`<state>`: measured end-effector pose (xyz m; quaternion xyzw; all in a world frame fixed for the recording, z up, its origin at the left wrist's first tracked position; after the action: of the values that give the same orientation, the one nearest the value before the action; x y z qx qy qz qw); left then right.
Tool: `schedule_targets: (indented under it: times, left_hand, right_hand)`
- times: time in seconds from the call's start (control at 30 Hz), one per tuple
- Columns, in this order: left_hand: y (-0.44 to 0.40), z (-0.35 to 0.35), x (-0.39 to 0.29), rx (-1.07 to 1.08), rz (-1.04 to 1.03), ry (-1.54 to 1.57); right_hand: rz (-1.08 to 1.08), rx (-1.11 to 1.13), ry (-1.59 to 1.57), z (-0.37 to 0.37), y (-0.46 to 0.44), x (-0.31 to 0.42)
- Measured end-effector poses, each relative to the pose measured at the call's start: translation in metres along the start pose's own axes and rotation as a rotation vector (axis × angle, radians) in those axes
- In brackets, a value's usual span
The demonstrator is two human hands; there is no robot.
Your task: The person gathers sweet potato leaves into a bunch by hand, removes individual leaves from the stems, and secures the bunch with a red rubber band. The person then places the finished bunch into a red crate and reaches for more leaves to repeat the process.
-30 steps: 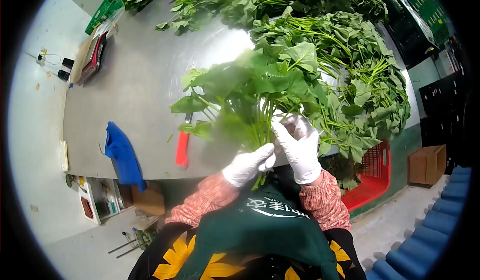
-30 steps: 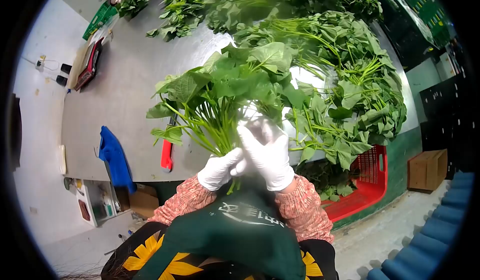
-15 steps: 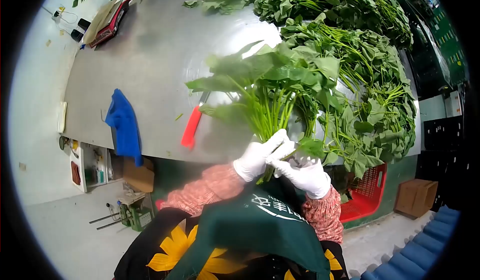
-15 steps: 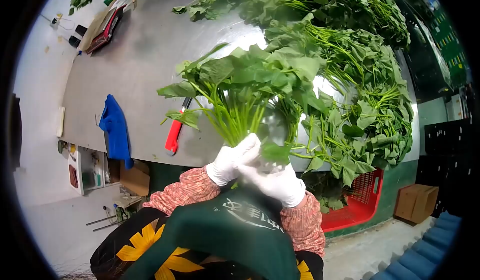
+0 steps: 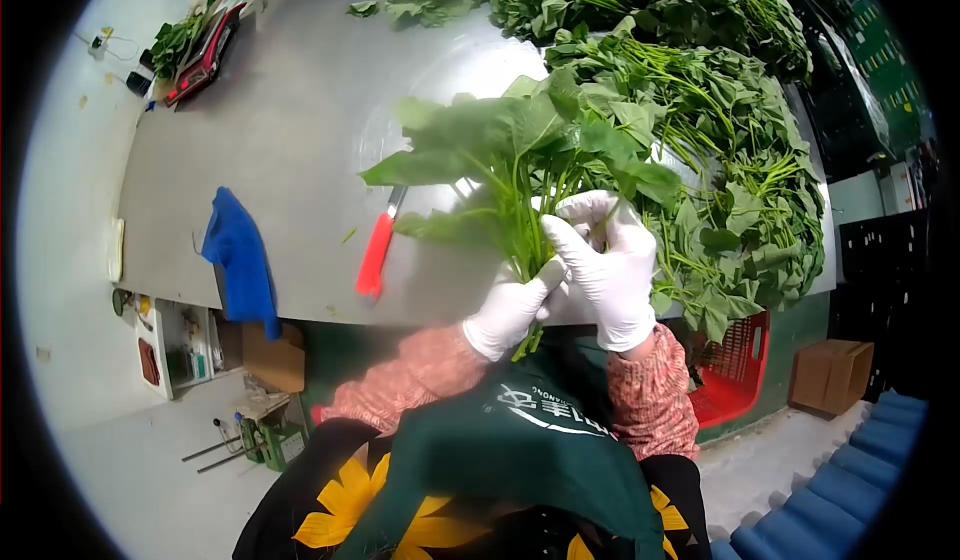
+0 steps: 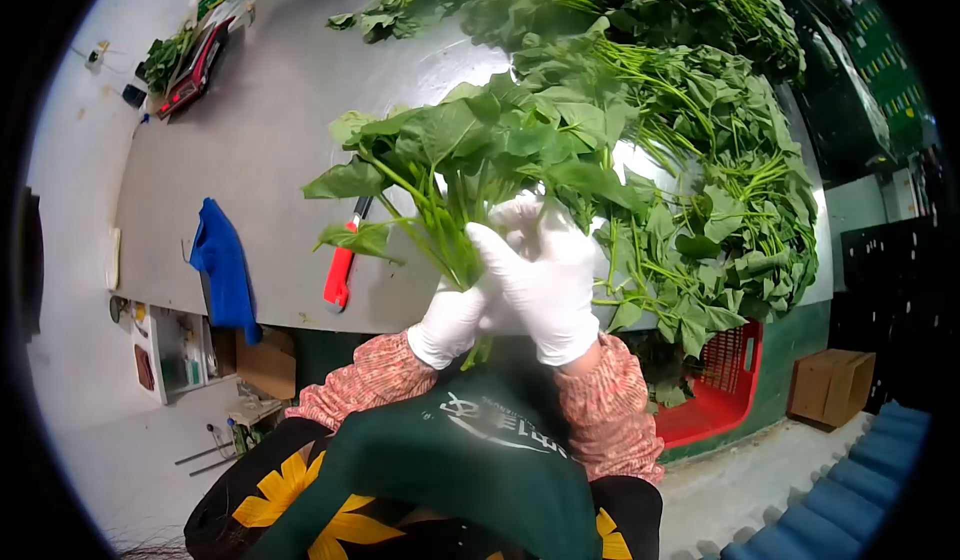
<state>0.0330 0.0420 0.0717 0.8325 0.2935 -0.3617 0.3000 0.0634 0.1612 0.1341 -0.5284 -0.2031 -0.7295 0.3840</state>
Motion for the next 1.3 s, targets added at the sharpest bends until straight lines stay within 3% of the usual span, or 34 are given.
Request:
schedule_targets:
  times: [0.07,0.1,0.27,0.33,0.43,0.47,0.5,0.57,0.6,0.63,0.7,0.77,0.8,0.9,0.97,1.1,1.13,1.2,1.3]
  left_hand:
    - [0.004,-0.013,-0.006,-0.079,-0.025,0.002]
    - [0.004,-0.008,-0.004,-0.033,-0.015,-0.037]
    - [0.002,0.014,0.006,0.167,-0.075,-0.094]
    - [0.003,0.006,-0.003,0.089,0.052,-0.036]
    - [0.004,0.008,-0.008,0.034,0.092,-0.098]
    - [0.005,0.005,-0.012,0.026,0.08,-0.079]
    - [0.003,0.006,-0.011,0.037,0.063,-0.056]
    - [0.002,0.01,-0.005,0.061,0.029,-0.008]
    - [0.001,0.011,-0.005,0.118,-0.007,0.022]
    - [0.001,0.011,-0.004,0.113,0.008,0.032]
    - [0.001,0.009,-0.003,0.113,0.041,0.049]
    - [0.003,0.004,-0.006,0.117,0.065,0.03]
    - [0.003,0.004,-0.002,0.122,0.058,0.046]
    - [0.001,0.003,0.001,0.074,0.002,0.004]
    - [-0.003,0.008,0.011,-0.011,-0.017,0.052]
    - [0.002,-0.011,-0.012,-0.179,0.071,0.113]
    - [0.001,-0.007,-0.007,-0.115,0.012,0.125]
    - [-0.002,0.006,0.005,-0.066,-0.008,0.075]
    - [0.0,0.004,0.011,-0.06,-0.088,0.093]
  right_hand:
    - [0.013,-0.048,-0.023,-0.006,-0.004,0.002]
    - [0.078,-0.079,-0.108,-0.01,-0.007,-0.008]
    - [-0.015,-0.046,-0.141,0.001,-0.003,0.005]
    - [-0.016,-0.011,-0.194,0.007,-0.001,0.007]
    - [-0.019,-0.003,-0.406,0.008,0.002,0.011]
    - [-0.004,-0.032,-0.343,0.006,0.003,-0.002]
    - [-0.147,-0.03,-0.537,0.009,0.005,0.005]
    - [0.098,-0.209,-0.331,0.011,0.006,-0.011]
    - [0.161,-0.241,-0.384,0.015,0.003,0.001]
    - [0.102,-0.223,-0.44,0.02,0.002,0.005]
    - [0.135,-0.255,-0.249,0.032,-0.005,0.026]
    - [0.328,-0.243,0.112,0.042,-0.014,0.032]
    - [0.514,-0.332,0.152,0.039,-0.024,0.022]
    - [0.536,-0.397,0.2,0.046,-0.014,0.02]
    - [0.669,-0.407,0.206,0.043,-0.008,0.025]
    - [0.602,-0.141,0.042,0.028,0.01,0.002]
    - [0.546,-0.106,0.04,0.025,0.015,0.001]
    - [0.718,-0.09,0.11,0.024,0.014,-0.006]
    - [0.621,0.082,-0.077,0.023,0.01,-0.01]
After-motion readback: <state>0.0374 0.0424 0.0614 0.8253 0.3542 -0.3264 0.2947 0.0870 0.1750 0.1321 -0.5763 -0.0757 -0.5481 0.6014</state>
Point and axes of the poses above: each hand's wrist, its own y-axis away from the middle knuckle, its own z-axis out of the back of the hand, x = y × z, the point moved 1 cm from there along -y, towards the middle knuckle, and after that the axes turned 5 degrees about -z, right-handed, at the moved point
